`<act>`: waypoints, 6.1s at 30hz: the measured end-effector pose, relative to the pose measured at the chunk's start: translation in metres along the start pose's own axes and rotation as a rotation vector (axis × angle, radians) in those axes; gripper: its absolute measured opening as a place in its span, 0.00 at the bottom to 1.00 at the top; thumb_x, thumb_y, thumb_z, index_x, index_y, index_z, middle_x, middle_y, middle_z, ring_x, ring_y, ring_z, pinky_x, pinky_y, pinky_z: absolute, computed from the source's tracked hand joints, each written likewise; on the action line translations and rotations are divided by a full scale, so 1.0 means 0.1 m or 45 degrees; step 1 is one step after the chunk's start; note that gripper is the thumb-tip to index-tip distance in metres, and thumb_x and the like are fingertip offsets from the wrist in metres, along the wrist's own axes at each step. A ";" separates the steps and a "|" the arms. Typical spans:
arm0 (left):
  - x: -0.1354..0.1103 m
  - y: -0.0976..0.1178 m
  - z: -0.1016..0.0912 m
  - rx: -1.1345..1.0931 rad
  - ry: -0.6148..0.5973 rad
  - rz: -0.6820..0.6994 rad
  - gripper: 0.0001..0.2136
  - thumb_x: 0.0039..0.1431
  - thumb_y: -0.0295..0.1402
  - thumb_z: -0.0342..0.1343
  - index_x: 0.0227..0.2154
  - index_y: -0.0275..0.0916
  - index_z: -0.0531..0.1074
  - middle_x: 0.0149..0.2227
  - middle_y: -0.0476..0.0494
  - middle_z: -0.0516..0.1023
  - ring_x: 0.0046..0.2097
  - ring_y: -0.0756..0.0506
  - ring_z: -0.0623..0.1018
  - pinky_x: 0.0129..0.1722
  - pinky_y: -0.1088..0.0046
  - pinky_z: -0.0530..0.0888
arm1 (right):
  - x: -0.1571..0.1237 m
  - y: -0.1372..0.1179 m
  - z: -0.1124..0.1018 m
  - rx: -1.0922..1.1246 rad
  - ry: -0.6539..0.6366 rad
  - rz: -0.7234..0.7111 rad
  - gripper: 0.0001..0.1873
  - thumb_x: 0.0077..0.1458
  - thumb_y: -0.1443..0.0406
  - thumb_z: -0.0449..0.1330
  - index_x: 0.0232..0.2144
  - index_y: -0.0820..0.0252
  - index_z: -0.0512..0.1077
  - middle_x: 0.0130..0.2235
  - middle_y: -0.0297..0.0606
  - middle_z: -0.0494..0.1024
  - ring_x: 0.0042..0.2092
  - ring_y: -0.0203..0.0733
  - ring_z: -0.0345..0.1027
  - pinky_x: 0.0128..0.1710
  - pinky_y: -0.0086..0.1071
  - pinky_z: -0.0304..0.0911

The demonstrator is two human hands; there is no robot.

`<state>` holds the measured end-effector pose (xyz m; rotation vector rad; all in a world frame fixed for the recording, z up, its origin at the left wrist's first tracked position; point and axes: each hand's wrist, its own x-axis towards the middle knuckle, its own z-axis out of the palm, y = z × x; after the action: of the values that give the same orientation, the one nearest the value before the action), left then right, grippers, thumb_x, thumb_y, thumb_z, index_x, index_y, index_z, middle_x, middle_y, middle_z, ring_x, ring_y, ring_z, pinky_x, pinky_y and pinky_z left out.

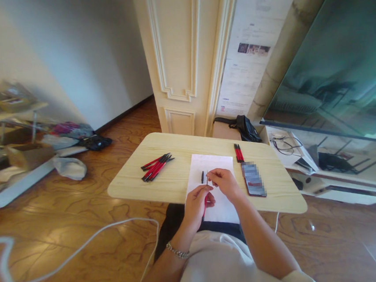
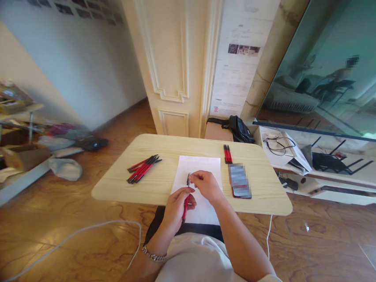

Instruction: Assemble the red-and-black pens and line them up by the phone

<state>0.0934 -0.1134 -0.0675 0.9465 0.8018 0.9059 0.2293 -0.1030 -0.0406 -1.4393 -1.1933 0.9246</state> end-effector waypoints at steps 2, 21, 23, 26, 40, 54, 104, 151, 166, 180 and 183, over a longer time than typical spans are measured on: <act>0.00 0.00 0.00 0.005 -0.004 -0.004 0.13 0.52 0.41 0.55 0.32 0.36 0.74 0.22 0.47 0.74 0.25 0.49 0.75 0.24 0.74 0.73 | 0.03 -0.01 -0.01 -0.006 0.040 0.011 0.14 0.50 0.56 0.57 0.25 0.61 0.72 0.20 0.31 0.67 0.23 0.33 0.59 0.24 0.27 0.55; -0.03 0.02 0.03 -0.002 -0.012 -0.032 0.13 0.50 0.41 0.56 0.30 0.36 0.74 0.21 0.47 0.75 0.24 0.49 0.75 0.24 0.75 0.72 | 0.13 -0.05 -0.06 0.114 0.034 0.029 0.16 0.48 0.54 0.58 0.30 0.62 0.74 0.26 0.35 0.73 0.23 0.32 0.59 0.22 0.27 0.52; -0.03 0.02 0.02 -0.001 -0.014 -0.033 0.13 0.50 0.41 0.56 0.31 0.36 0.74 0.22 0.46 0.75 0.24 0.49 0.75 0.24 0.75 0.72 | 0.20 -0.04 -0.08 0.087 0.066 0.017 0.16 0.49 0.55 0.57 0.31 0.62 0.74 0.27 0.36 0.74 0.23 0.32 0.59 0.22 0.27 0.53; -0.02 0.02 0.00 0.004 -0.002 -0.032 0.13 0.51 0.41 0.56 0.30 0.35 0.74 0.21 0.46 0.74 0.24 0.49 0.75 0.24 0.74 0.73 | 0.26 0.01 -0.11 -0.128 0.138 0.048 0.16 0.50 0.55 0.56 0.29 0.62 0.74 0.26 0.36 0.74 0.24 0.33 0.61 0.23 0.27 0.54; 0.03 0.01 -0.08 -0.024 0.032 -0.030 0.15 0.48 0.43 0.58 0.32 0.35 0.75 0.21 0.46 0.74 0.23 0.49 0.75 0.23 0.75 0.72 | 0.23 0.25 0.11 -1.274 0.045 0.243 0.15 0.54 0.59 0.52 0.32 0.60 0.76 0.35 0.49 0.79 0.38 0.48 0.72 0.36 0.35 0.59; 0.05 -0.04 -0.10 -0.015 0.017 0.012 0.15 0.51 0.43 0.56 0.33 0.34 0.75 0.22 0.46 0.74 0.24 0.49 0.75 0.23 0.75 0.72 | 0.29 0.25 0.11 -1.401 -0.022 0.254 0.17 0.53 0.61 0.51 0.36 0.62 0.76 0.37 0.52 0.78 0.39 0.50 0.72 0.34 0.35 0.60; -0.03 -0.06 0.07 0.059 -0.051 -0.094 0.14 0.51 0.42 0.56 0.31 0.35 0.74 0.20 0.46 0.74 0.23 0.49 0.74 0.23 0.75 0.73 | 0.31 0.16 -0.30 -0.064 0.059 0.179 0.15 0.45 0.55 0.60 0.26 0.63 0.73 0.23 0.34 0.71 0.22 0.31 0.58 0.22 0.26 0.52; -0.01 -0.08 0.11 -0.006 -0.018 -0.061 0.20 0.48 0.48 0.59 0.36 0.37 0.64 0.25 0.46 0.76 0.22 0.49 0.75 0.21 0.74 0.71 | -0.38 0.24 -0.08 0.330 -0.159 0.198 0.16 0.50 0.54 0.59 0.34 0.62 0.71 0.21 0.32 0.70 0.22 0.33 0.61 0.23 0.28 0.56; -0.04 0.02 0.08 -0.054 -0.167 -0.168 0.14 0.50 0.42 0.59 0.32 0.39 0.65 0.24 0.48 0.76 0.22 0.49 0.75 0.22 0.76 0.68 | -0.39 0.23 -0.12 0.550 -0.215 0.237 0.13 0.48 0.58 0.61 0.30 0.63 0.74 0.21 0.33 0.69 0.22 0.33 0.60 0.23 0.28 0.57; -0.04 0.08 0.12 -0.125 -0.178 -0.198 0.11 0.50 0.37 0.59 0.29 0.38 0.64 0.21 0.48 0.74 0.20 0.52 0.71 0.17 0.80 0.62 | -0.39 0.21 -0.14 0.832 -0.275 0.430 0.13 0.44 0.62 0.65 0.31 0.66 0.76 0.24 0.36 0.72 0.23 0.31 0.63 0.23 0.24 0.60; -0.05 0.10 0.12 -0.126 -0.193 -0.202 0.11 0.50 0.37 0.60 0.28 0.38 0.64 0.22 0.47 0.75 0.20 0.52 0.71 0.17 0.80 0.63 | -0.39 0.22 -0.15 0.853 -0.293 0.440 0.12 0.44 0.62 0.65 0.31 0.66 0.76 0.23 0.37 0.73 0.24 0.31 0.64 0.24 0.24 0.60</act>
<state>0.0989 -0.1186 -0.0535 0.8416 0.6858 0.7206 0.2395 -0.1444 -0.0606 -1.0136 -0.6836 1.5848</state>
